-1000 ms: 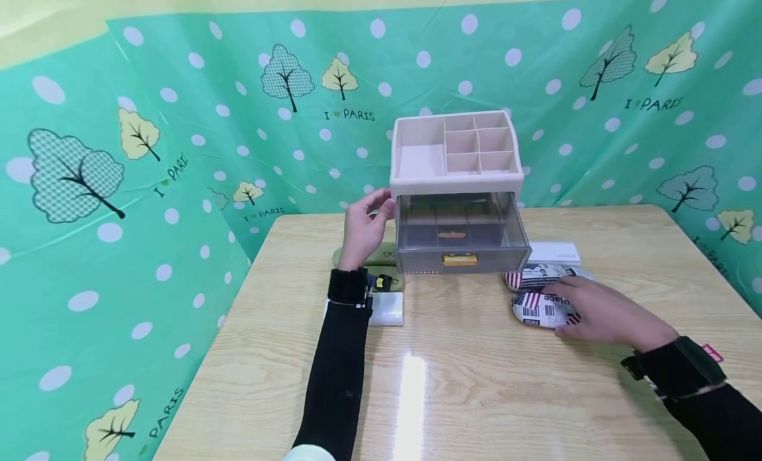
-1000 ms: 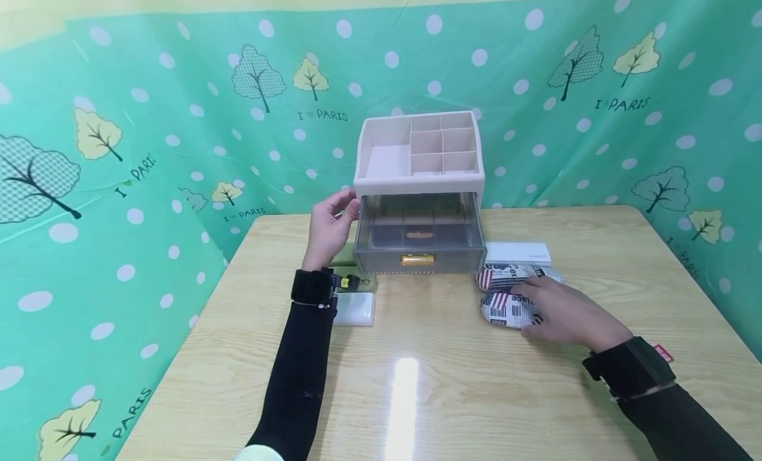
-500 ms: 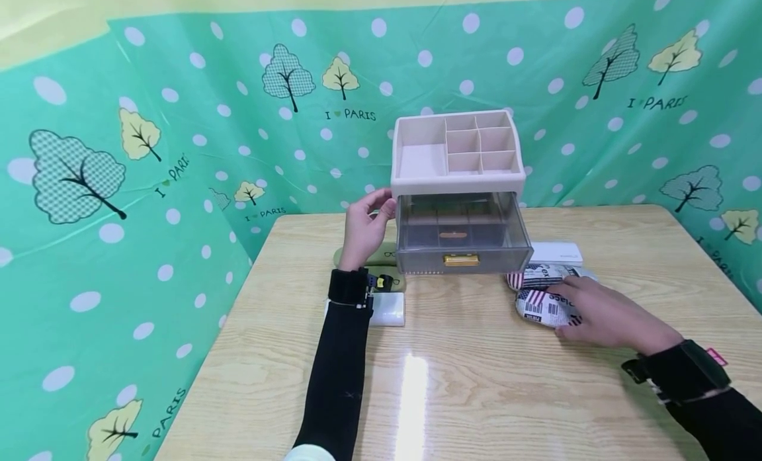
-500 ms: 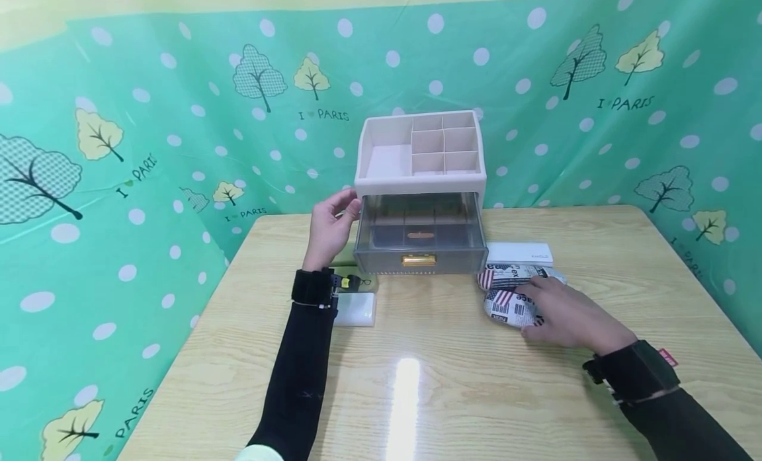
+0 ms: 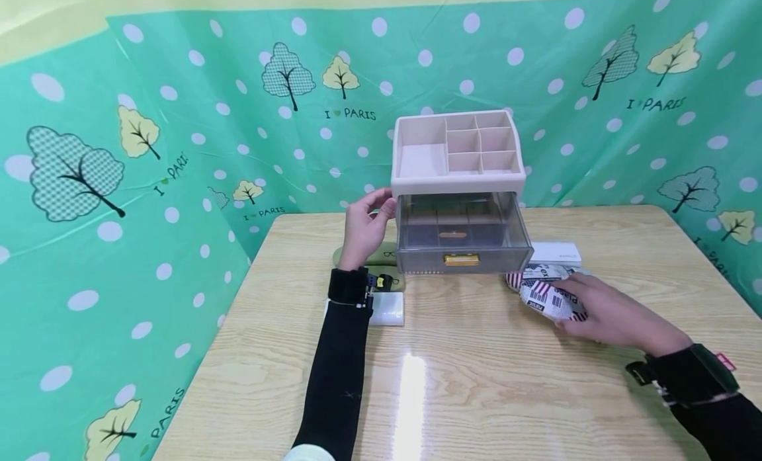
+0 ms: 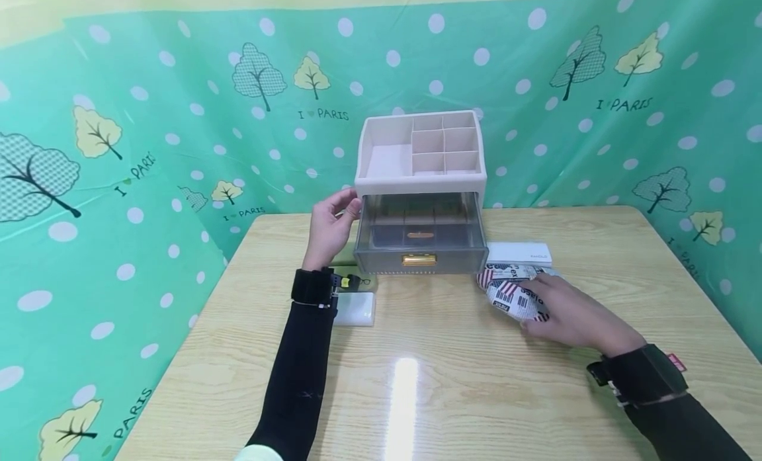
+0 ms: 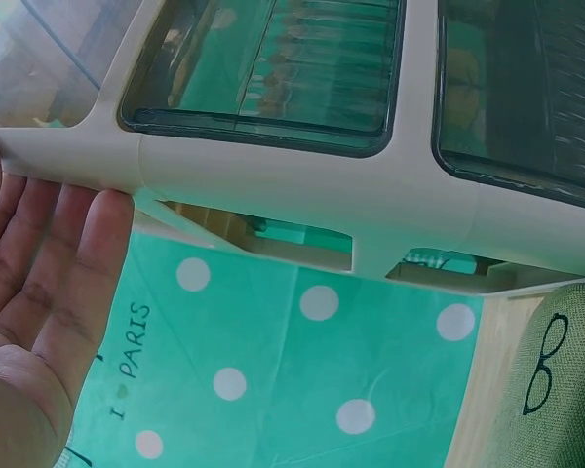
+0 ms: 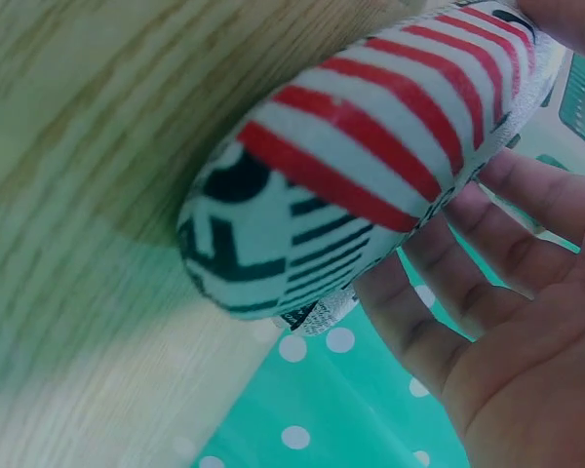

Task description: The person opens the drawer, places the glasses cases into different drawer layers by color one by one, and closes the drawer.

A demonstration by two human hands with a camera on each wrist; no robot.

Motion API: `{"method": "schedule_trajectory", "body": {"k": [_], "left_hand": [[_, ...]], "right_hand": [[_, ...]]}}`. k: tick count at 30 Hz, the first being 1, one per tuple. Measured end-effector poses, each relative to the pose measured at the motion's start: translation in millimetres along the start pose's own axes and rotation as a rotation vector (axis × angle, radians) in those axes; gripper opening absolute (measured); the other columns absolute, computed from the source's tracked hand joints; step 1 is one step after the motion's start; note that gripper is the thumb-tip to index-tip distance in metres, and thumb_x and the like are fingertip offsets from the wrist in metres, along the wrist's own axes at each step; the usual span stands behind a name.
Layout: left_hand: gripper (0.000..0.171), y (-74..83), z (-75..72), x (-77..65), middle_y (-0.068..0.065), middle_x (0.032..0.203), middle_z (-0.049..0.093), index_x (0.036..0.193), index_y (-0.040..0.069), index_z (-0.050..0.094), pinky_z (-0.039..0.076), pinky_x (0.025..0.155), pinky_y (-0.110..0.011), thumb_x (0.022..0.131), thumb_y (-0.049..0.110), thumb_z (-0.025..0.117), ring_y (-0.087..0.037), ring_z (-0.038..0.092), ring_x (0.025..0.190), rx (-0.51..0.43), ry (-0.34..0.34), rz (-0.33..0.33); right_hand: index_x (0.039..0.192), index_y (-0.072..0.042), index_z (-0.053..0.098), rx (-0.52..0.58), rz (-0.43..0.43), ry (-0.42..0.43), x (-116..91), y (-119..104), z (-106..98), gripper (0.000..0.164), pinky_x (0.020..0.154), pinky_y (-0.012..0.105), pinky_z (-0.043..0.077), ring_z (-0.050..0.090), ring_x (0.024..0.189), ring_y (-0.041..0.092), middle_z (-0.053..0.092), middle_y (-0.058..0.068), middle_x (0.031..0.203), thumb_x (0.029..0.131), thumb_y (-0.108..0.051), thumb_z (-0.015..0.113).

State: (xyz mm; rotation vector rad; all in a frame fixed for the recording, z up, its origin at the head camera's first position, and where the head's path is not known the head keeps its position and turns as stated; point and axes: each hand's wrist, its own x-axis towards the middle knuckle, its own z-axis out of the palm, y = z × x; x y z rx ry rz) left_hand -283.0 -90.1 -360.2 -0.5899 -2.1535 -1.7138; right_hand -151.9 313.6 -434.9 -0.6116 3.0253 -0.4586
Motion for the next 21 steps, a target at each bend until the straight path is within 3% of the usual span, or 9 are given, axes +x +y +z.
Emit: {"method": "schedule_trajectory", "body": {"k": [4,9,21], "left_hand": [[0.032,-0.2,0.1,0.5,-0.022,0.12,0.07,0.126,-0.007,0.066,0.063,0.087,-0.031,0.101,0.014,0.063,-0.032,0.069,0.106,-0.007,-0.002,0.006],[0.031,0.0,0.5,0.6,-0.022,0.119,0.07,0.125,-0.007,0.066,0.063,0.086,-0.031,0.101,0.013,0.063,-0.031,0.069,0.104,-0.012,-0.004,0.005],[0.034,-28.6,-0.2,8.4,-0.016,0.116,0.072,0.125,0.0,0.069,0.063,0.083,-0.03,0.099,0.023,0.065,-0.025,0.07,0.102,-0.012,0.001,0.015]], "right_hand": [[0.137,0.006,0.056,0.049,0.003,0.036,-1,3,-3,0.07,0.069,0.027,0.053,0.057,0.095,0.023,0.057,0.026,0.129,0.084,-0.03,0.084],[0.138,0.005,0.055,0.088,-0.027,0.122,-2,7,-9,0.069,0.06,0.022,0.049,0.054,0.083,0.016,0.061,0.016,0.115,0.084,-0.026,0.085],[0.139,0.006,0.054,0.083,-0.003,0.221,6,5,-47,0.069,0.058,0.023,0.052,0.062,0.094,0.03,0.061,0.019,0.116,0.085,-0.024,0.086]]}}
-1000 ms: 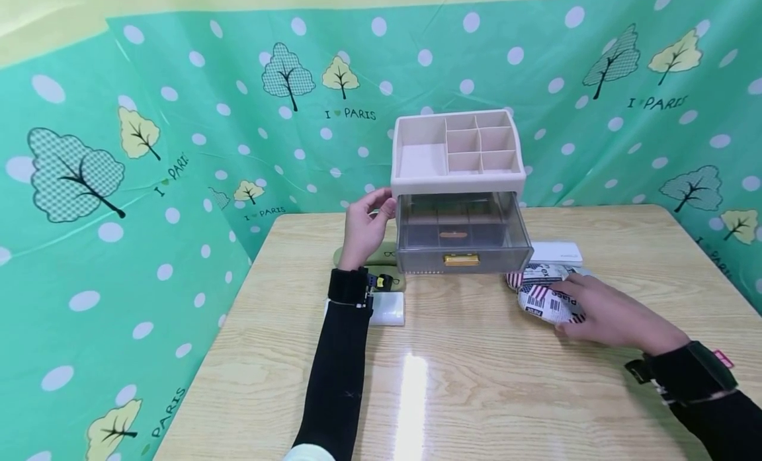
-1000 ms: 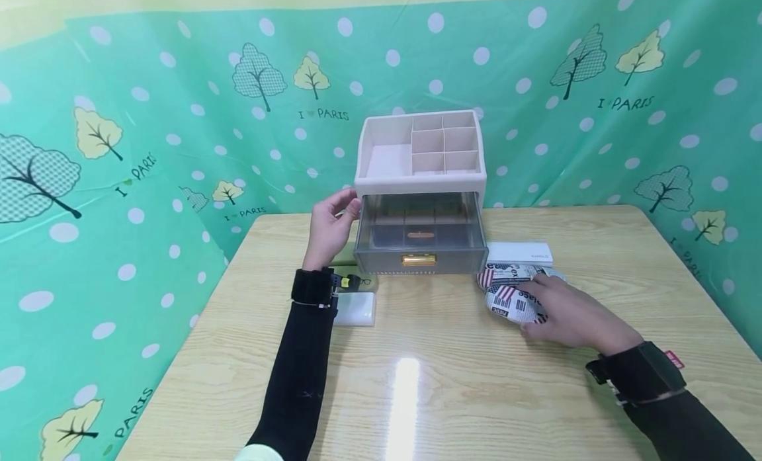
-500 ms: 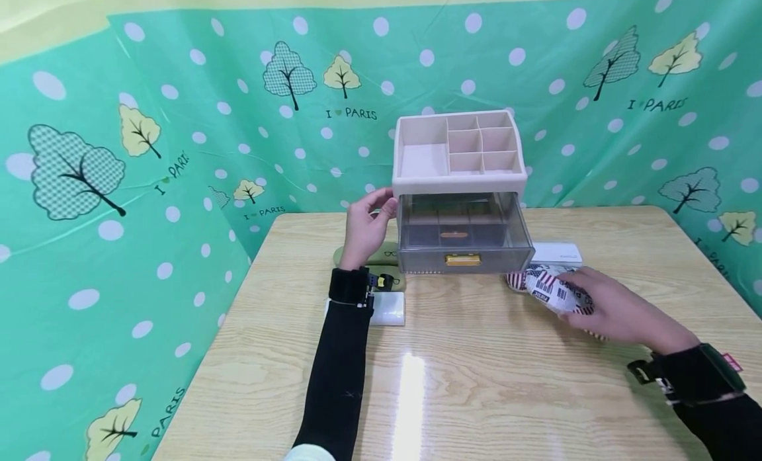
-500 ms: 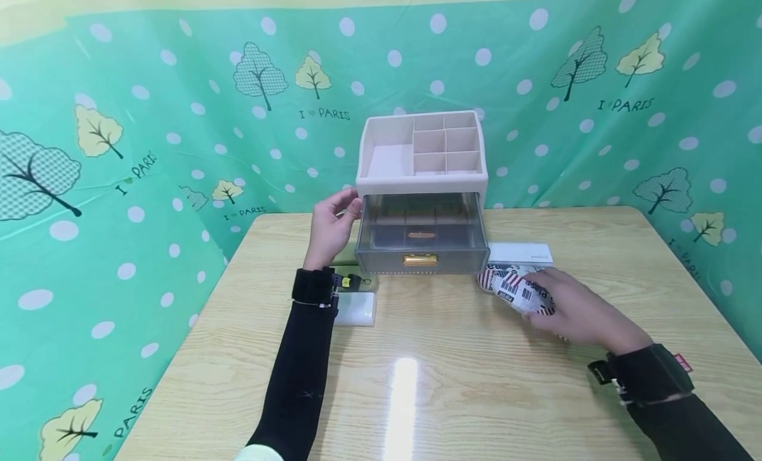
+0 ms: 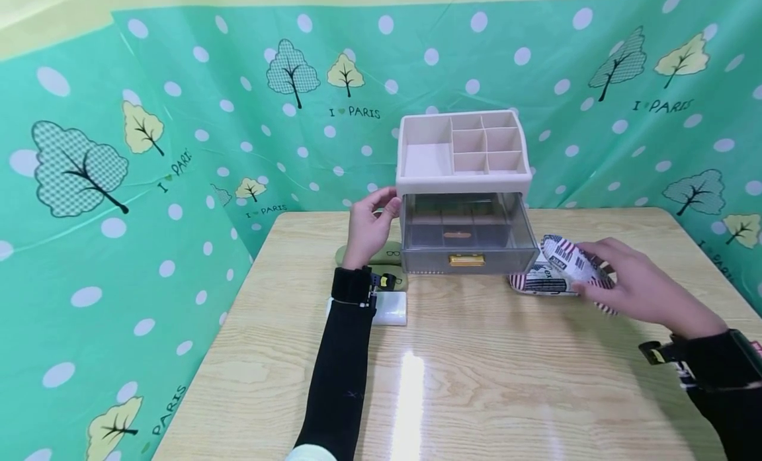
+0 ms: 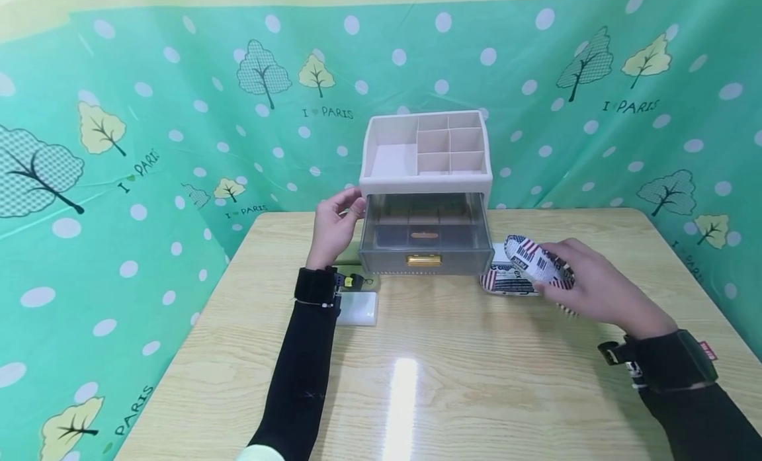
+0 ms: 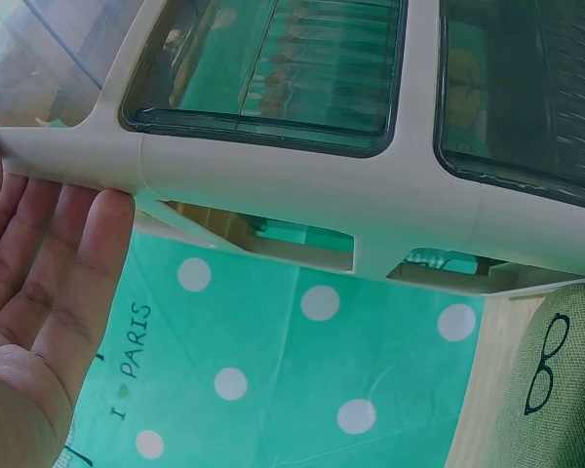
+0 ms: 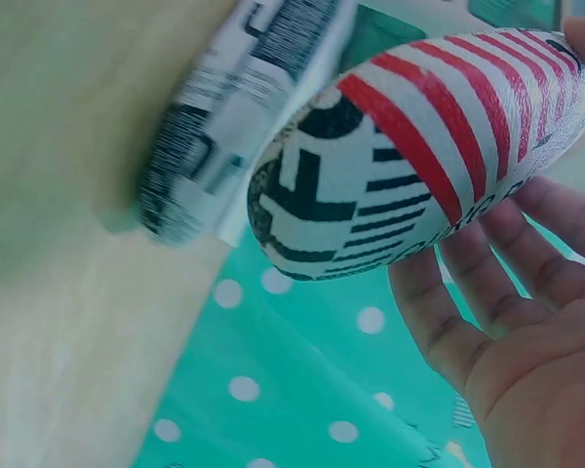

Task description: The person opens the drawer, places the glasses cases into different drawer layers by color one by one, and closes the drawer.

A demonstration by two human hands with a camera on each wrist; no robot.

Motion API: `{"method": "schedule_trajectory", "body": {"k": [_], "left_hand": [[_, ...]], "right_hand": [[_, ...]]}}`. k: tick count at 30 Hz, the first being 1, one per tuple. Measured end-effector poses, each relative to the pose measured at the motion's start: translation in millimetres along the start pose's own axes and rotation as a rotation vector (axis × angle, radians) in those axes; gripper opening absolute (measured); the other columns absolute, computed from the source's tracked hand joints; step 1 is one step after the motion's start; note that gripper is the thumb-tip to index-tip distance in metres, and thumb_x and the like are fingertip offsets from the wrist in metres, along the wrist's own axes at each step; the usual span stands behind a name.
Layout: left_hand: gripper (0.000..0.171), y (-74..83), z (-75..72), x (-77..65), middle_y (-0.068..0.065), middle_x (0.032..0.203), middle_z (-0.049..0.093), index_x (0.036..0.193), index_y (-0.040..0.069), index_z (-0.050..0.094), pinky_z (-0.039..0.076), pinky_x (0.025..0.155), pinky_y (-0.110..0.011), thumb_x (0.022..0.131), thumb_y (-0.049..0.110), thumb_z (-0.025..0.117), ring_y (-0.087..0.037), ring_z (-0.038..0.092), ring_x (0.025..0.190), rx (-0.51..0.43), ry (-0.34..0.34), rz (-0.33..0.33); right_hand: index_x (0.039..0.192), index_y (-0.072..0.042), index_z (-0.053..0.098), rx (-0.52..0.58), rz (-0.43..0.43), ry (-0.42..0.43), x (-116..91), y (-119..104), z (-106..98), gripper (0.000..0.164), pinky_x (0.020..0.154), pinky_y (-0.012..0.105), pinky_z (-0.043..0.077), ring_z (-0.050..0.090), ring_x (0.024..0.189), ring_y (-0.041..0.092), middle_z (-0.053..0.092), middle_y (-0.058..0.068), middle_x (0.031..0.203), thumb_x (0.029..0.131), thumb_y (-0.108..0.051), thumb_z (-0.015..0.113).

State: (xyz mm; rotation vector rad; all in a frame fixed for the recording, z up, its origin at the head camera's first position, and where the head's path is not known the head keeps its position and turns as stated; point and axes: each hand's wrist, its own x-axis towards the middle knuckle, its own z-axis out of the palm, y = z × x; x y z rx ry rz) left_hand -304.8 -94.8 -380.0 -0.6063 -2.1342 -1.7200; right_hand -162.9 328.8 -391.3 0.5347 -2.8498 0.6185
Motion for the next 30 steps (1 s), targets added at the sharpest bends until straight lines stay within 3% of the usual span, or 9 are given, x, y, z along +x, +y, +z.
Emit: {"method": "schedule_trajectory", "body": {"k": [5,9,13,17,22,30], "left_hand": [[0.036,-1.5,-0.8,1.5,-0.013,0.115,0.073,0.124,0.001,0.07,0.063,0.083,-0.029,0.099,0.027,0.065,-0.023,0.07,0.101,-0.014,-0.012,0.03],[0.039,-1.9,-1.8,1.4,-0.013,0.117,0.073,0.126,0.001,0.069,0.063,0.083,-0.029,0.1,0.03,0.064,-0.021,0.07,0.102,-0.01,-0.02,0.045],[0.038,-2.0,-1.3,1.3,-0.012,0.116,0.073,0.125,0.001,0.069,0.063,0.083,-0.029,0.1,0.029,0.064,-0.021,0.07,0.101,-0.004,-0.012,0.034],[0.034,-1.9,1.4,1.8,-0.016,0.118,0.072,0.126,-0.001,0.068,0.063,0.084,-0.031,0.101,0.022,0.063,-0.025,0.07,0.103,0.013,-0.001,0.001],[0.034,-3.0,1.2,2.7,-0.018,0.119,0.071,0.126,-0.002,0.068,0.063,0.084,-0.032,0.1,0.019,0.064,-0.027,0.069,0.104,0.014,0.005,-0.005],[0.036,-3.2,-0.6,1.7,-0.012,0.117,0.073,0.125,0.002,0.069,0.063,0.084,-0.03,0.099,0.026,0.065,-0.022,0.07,0.102,-0.018,-0.008,0.018]], "right_hand": [[0.143,0.006,0.051,-0.001,-0.008,0.032,8,-4,-18,0.072,0.056,0.023,0.053,0.062,0.096,0.036,0.059,0.023,0.12,0.085,-0.019,0.086],[0.15,-0.003,0.047,0.026,-0.018,0.068,15,-12,-31,0.077,0.058,0.019,0.054,0.06,0.096,0.028,0.06,0.02,0.122,0.084,-0.013,0.086],[0.144,-0.002,0.05,0.027,-0.043,0.105,24,-22,-43,0.072,0.063,0.015,0.056,0.062,0.096,0.028,0.063,0.016,0.117,0.082,-0.01,0.086],[0.138,0.001,0.054,-0.035,-0.075,0.142,32,-32,-56,0.07,0.059,0.016,0.056,0.063,0.096,0.033,0.063,0.018,0.115,0.079,-0.011,0.089],[0.138,0.002,0.054,-0.077,-0.119,0.176,45,-43,-71,0.072,0.061,0.008,0.049,0.062,0.094,0.035,0.062,0.02,0.117,0.076,-0.009,0.09],[0.14,0.002,0.055,-0.13,-0.147,0.218,61,-62,-95,0.072,0.056,0.005,0.042,0.061,0.092,0.038,0.062,0.023,0.116,0.077,-0.01,0.089]]}}
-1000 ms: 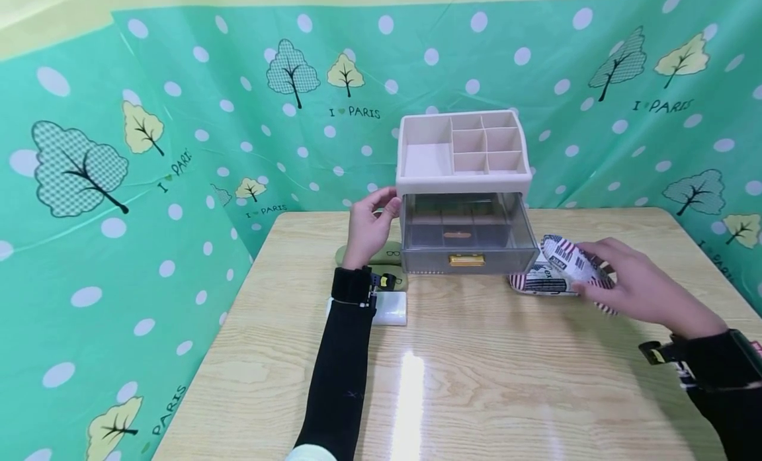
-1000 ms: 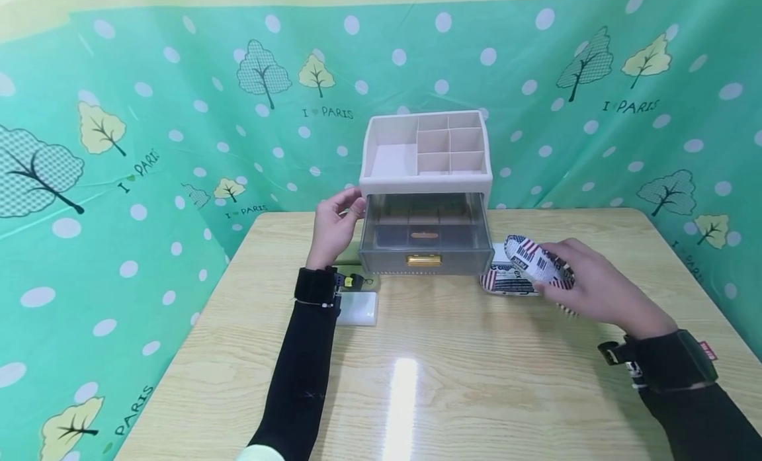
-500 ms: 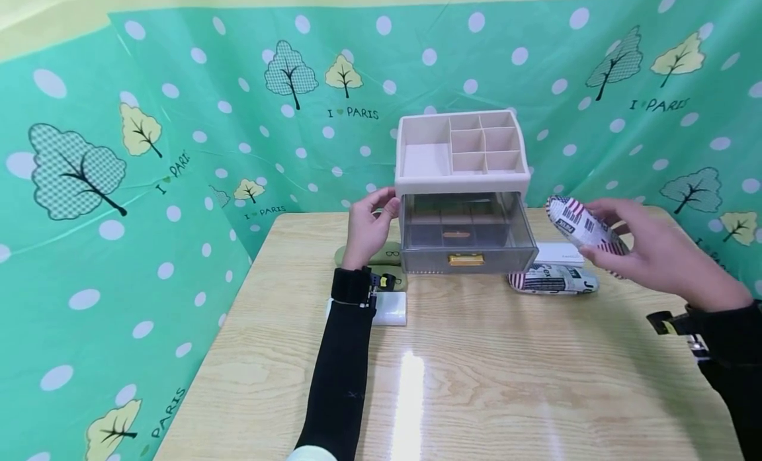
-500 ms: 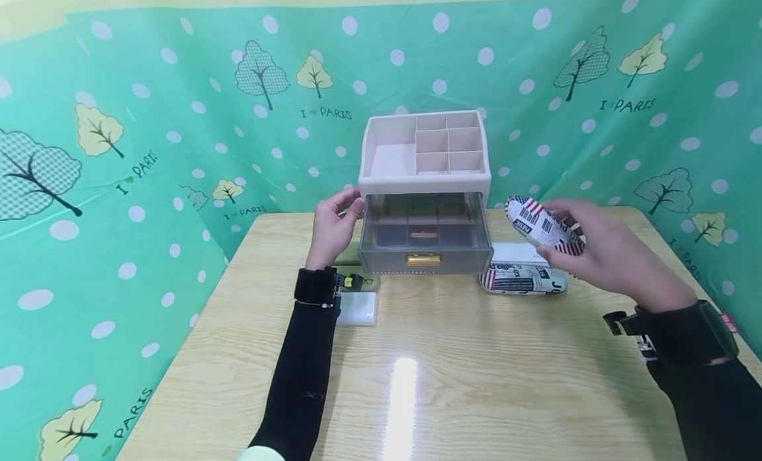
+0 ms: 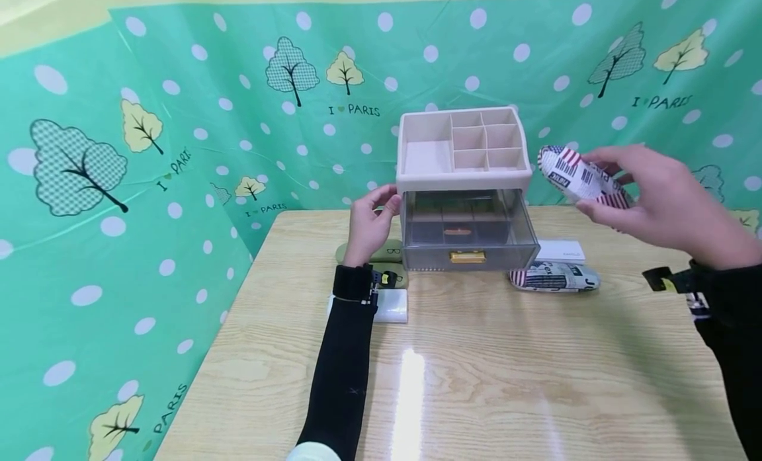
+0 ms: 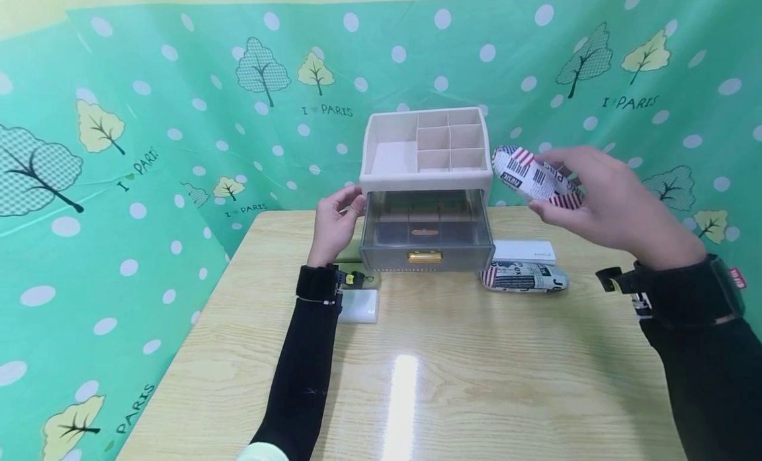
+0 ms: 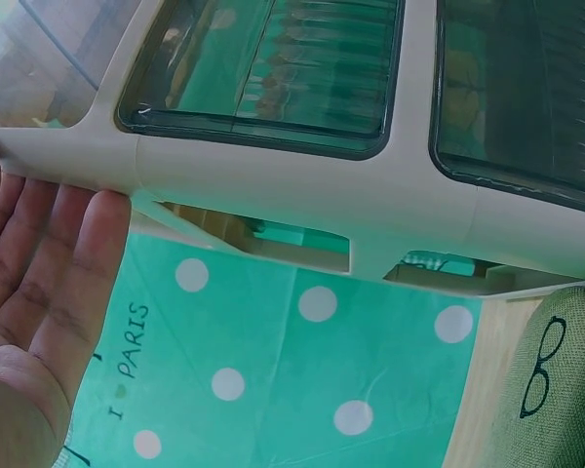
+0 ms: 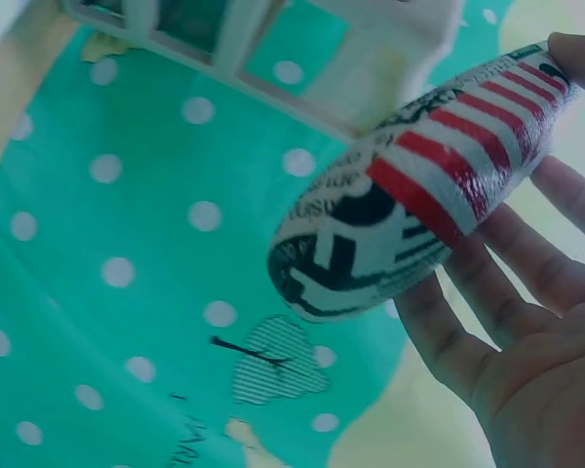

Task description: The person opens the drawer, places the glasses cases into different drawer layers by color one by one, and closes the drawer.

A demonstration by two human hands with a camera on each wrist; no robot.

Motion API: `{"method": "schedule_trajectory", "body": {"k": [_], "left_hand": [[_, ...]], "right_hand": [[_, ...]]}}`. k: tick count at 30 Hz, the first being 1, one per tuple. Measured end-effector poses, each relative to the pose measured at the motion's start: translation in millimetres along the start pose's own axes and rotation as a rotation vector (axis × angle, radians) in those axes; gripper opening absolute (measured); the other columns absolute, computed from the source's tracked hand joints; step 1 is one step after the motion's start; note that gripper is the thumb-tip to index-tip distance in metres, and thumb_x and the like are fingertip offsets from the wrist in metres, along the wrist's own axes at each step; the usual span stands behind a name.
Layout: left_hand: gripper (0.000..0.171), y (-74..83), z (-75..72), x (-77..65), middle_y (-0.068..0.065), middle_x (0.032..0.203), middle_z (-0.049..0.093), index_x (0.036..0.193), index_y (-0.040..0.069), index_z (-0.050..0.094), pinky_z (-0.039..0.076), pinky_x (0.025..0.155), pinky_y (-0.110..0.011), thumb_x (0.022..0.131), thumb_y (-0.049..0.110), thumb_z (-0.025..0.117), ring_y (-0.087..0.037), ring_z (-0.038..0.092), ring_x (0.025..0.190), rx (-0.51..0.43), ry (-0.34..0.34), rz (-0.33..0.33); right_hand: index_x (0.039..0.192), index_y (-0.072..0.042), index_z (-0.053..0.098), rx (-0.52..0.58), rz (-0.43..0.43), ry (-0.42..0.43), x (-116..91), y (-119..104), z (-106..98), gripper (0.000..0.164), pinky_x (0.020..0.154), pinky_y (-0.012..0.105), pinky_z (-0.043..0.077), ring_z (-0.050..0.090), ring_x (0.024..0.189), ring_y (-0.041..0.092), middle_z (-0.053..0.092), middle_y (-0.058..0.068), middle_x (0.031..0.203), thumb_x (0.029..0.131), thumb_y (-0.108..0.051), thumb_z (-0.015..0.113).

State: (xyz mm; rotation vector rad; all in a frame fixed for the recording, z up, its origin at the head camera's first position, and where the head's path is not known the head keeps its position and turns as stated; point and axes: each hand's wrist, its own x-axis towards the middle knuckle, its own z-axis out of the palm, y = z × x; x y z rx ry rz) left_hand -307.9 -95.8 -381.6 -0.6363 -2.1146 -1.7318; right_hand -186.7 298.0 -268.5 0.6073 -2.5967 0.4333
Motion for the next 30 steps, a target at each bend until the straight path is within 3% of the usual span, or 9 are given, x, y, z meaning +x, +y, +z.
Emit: {"method": "schedule_trajectory", "body": {"k": [4,14,22,30], "left_hand": [[0.037,-0.1,0.3,-0.1,-0.011,0.117,0.073,0.125,0.002,0.07,0.063,0.084,-0.03,0.099,0.029,0.065,-0.021,0.07,0.102,0.005,-0.003,0.011],[0.039,3.3,-0.2,1.1,-0.01,0.116,0.073,0.125,0.003,0.07,0.063,0.083,-0.03,0.099,0.031,0.066,-0.02,0.07,0.101,0.016,0.001,-0.009],[0.037,1.2,-0.5,0.8,-0.011,0.116,0.073,0.125,0.003,0.07,0.063,0.084,-0.031,0.1,0.029,0.065,-0.021,0.069,0.101,0.017,0.0,-0.019],[0.036,-1.1,-0.3,0.3,-0.012,0.115,0.073,0.125,0.002,0.07,0.064,0.083,-0.031,0.1,0.027,0.065,-0.022,0.07,0.1,-0.002,0.002,0.003]], "right_hand": [[0.141,0.001,0.055,0.004,-0.03,-0.004,13,-8,-8,0.072,0.06,0.0,0.038,0.061,0.093,0.037,0.062,0.023,0.116,0.078,-0.01,0.088],[0.147,-0.005,0.05,-0.042,-0.102,-0.088,48,-46,-13,0.072,0.055,0.023,0.047,0.05,0.091,0.027,0.057,0.022,0.121,0.086,-0.021,0.085],[0.146,-0.008,0.053,0.004,-0.252,-0.091,63,-71,-2,0.073,0.074,0.048,0.055,0.055,0.108,0.037,0.06,0.024,0.127,0.082,-0.017,0.089],[0.143,-0.006,0.056,0.028,-0.443,-0.05,72,-86,11,0.074,0.081,0.046,0.052,0.058,0.106,0.033,0.065,0.017,0.121,0.078,-0.012,0.092]]}}
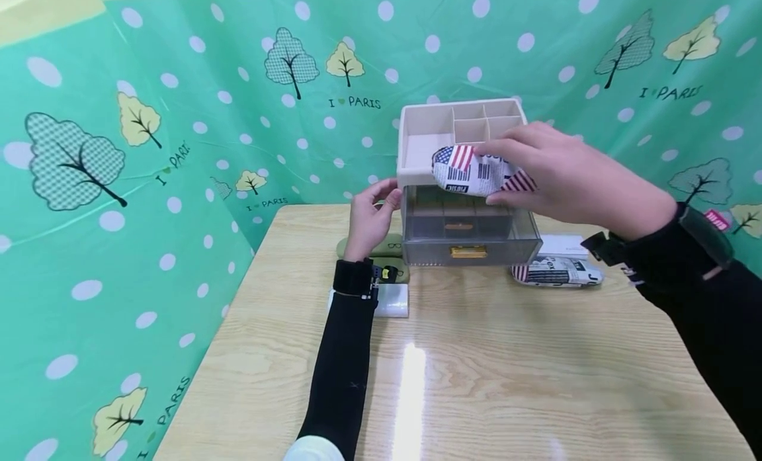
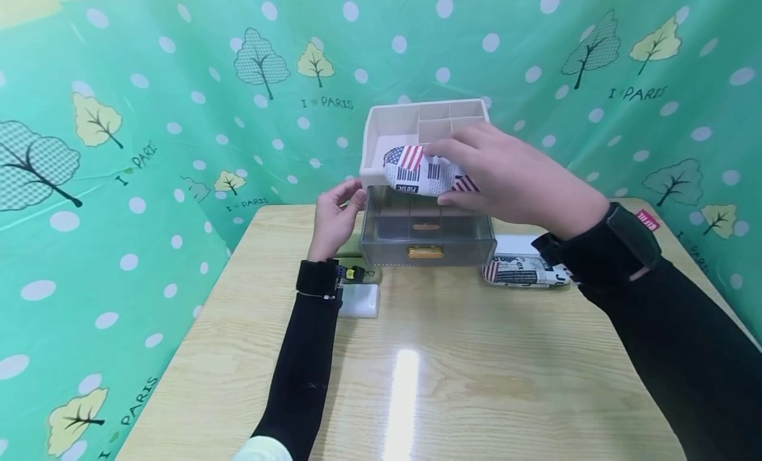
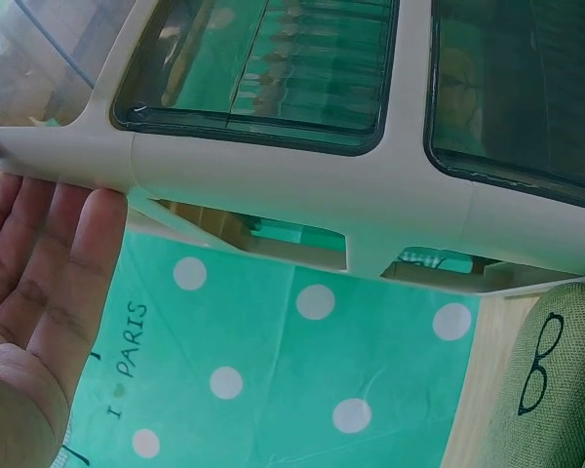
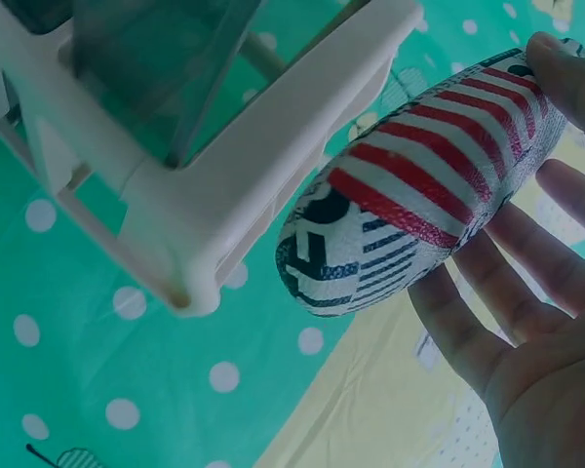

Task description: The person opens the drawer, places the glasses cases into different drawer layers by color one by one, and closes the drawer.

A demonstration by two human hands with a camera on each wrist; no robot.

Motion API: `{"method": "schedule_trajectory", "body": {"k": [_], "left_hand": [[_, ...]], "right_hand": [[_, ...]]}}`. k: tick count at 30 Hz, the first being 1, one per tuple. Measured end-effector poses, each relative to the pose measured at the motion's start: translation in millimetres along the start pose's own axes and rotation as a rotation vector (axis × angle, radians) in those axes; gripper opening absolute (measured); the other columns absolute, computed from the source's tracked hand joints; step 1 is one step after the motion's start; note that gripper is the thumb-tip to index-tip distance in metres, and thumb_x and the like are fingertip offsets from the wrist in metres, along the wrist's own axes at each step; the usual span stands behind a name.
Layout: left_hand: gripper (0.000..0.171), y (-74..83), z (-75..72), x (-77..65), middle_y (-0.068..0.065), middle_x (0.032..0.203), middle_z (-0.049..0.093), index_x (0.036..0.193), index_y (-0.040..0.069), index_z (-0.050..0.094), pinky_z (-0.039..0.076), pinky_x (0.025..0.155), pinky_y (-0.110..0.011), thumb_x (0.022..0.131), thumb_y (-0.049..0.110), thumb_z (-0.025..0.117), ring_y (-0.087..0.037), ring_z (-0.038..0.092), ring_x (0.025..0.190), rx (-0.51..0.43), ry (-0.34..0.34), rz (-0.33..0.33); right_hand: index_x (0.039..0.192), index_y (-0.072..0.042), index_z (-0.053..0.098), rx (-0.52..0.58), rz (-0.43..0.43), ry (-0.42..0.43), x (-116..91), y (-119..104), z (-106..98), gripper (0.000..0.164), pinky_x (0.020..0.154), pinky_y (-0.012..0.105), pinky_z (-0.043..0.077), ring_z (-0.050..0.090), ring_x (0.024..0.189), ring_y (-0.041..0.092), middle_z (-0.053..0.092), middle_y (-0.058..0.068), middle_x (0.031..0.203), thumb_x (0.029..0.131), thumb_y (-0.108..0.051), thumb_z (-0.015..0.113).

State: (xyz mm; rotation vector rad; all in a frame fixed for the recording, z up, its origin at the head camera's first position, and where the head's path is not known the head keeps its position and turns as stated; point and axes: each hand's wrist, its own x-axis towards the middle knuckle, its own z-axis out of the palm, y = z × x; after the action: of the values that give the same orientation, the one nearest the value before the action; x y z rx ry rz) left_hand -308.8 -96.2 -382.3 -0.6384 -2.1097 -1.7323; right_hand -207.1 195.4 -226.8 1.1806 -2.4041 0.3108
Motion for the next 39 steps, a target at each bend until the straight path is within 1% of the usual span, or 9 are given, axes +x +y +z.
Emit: {"method": "schedule_trajectory", "body": {"k": [5,9,13,16,22,25,30,35,39], "left_hand": [[0.035,0.5,2.8,1.1,-0.014,0.114,0.073,0.124,0.0,0.07,0.064,0.081,-0.029,0.099,0.025,0.066,-0.023,0.07,0.099,0.003,0.01,-0.002],[0.033,2.5,4.6,1.4,-0.019,0.116,0.072,0.125,-0.003,0.068,0.064,0.083,-0.032,0.1,0.019,0.065,-0.029,0.069,0.101,0.028,0.012,-0.031],[0.035,3.2,4.6,1.2,-0.016,0.115,0.072,0.125,-0.002,0.068,0.063,0.084,-0.031,0.1,0.023,0.065,-0.025,0.07,0.102,0.035,0.01,-0.033],[0.037,1.8,3.4,0.8,-0.012,0.114,0.073,0.124,0.001,0.07,0.063,0.082,-0.028,0.099,0.028,0.066,-0.021,0.07,0.1,0.027,0.009,-0.011],[0.034,7.6,4.7,0.2,-0.018,0.116,0.072,0.125,-0.003,0.068,0.063,0.083,-0.03,0.1,0.019,0.065,-0.027,0.07,0.102,0.045,0.017,-0.033],[0.032,19.3,4.9,-2.5,-0.021,0.116,0.071,0.125,-0.006,0.067,0.063,0.084,-0.031,0.101,0.015,0.064,-0.03,0.07,0.102,0.053,0.016,-0.038],[0.031,35.9,4.2,-6.9,-0.022,0.116,0.071,0.125,-0.007,0.066,0.063,0.085,-0.031,0.101,0.014,0.063,-0.03,0.069,0.102,0.052,0.014,-0.043],[0.032,38.0,3.9,-7.5,-0.021,0.117,0.071,0.125,-0.006,0.066,0.063,0.086,-0.03,0.101,0.015,0.063,-0.029,0.069,0.103,0.051,0.019,-0.052],[0.032,36.1,3.7,-7.2,-0.022,0.117,0.071,0.125,-0.007,0.066,0.063,0.086,-0.03,0.101,0.014,0.063,-0.03,0.069,0.103,0.048,0.008,-0.041]], "right_hand": [[0.144,-0.007,0.055,0.006,-0.027,-0.037,7,-5,8,0.076,0.085,0.046,0.056,0.06,0.105,0.03,0.066,0.016,0.122,0.079,-0.017,0.091],[0.14,-0.006,0.058,0.009,-0.003,-0.081,10,-8,17,0.071,0.089,0.049,0.057,0.061,0.109,0.031,0.066,0.014,0.125,0.08,-0.021,0.091],[0.135,-0.005,0.061,-0.004,-0.036,-0.096,9,-11,26,0.067,0.087,0.047,0.06,0.063,0.108,0.03,0.067,0.014,0.124,0.079,-0.026,0.091],[0.131,-0.004,0.063,-0.01,-0.057,-0.104,7,-11,34,0.064,0.085,0.045,0.061,0.064,0.105,0.03,0.068,0.014,0.122,0.079,-0.027,0.092],[0.126,-0.003,0.065,-0.02,-0.016,-0.18,5,-10,48,0.057,0.088,0.045,0.06,0.064,0.105,0.029,0.069,0.012,0.117,0.08,-0.025,0.091],[0.124,-0.003,0.066,-0.023,-0.012,-0.195,5,-10,51,0.053,0.089,0.046,0.059,0.064,0.105,0.029,0.069,0.012,0.115,0.081,-0.023,0.09],[0.122,-0.004,0.066,-0.01,0.025,-0.236,8,-10,54,0.051,0.09,0.045,0.059,0.064,0.104,0.027,0.069,0.01,0.113,0.081,-0.022,0.09],[0.12,-0.005,0.067,-0.022,0.046,-0.301,13,-12,56,0.048,0.091,0.045,0.059,0.064,0.103,0.028,0.069,0.011,0.111,0.081,-0.022,0.09],[0.12,-0.006,0.068,-0.042,0.059,-0.356,17,-12,58,0.048,0.092,0.045,0.059,0.065,0.103,0.029,0.07,0.012,0.112,0.081,-0.023,0.09]]}}
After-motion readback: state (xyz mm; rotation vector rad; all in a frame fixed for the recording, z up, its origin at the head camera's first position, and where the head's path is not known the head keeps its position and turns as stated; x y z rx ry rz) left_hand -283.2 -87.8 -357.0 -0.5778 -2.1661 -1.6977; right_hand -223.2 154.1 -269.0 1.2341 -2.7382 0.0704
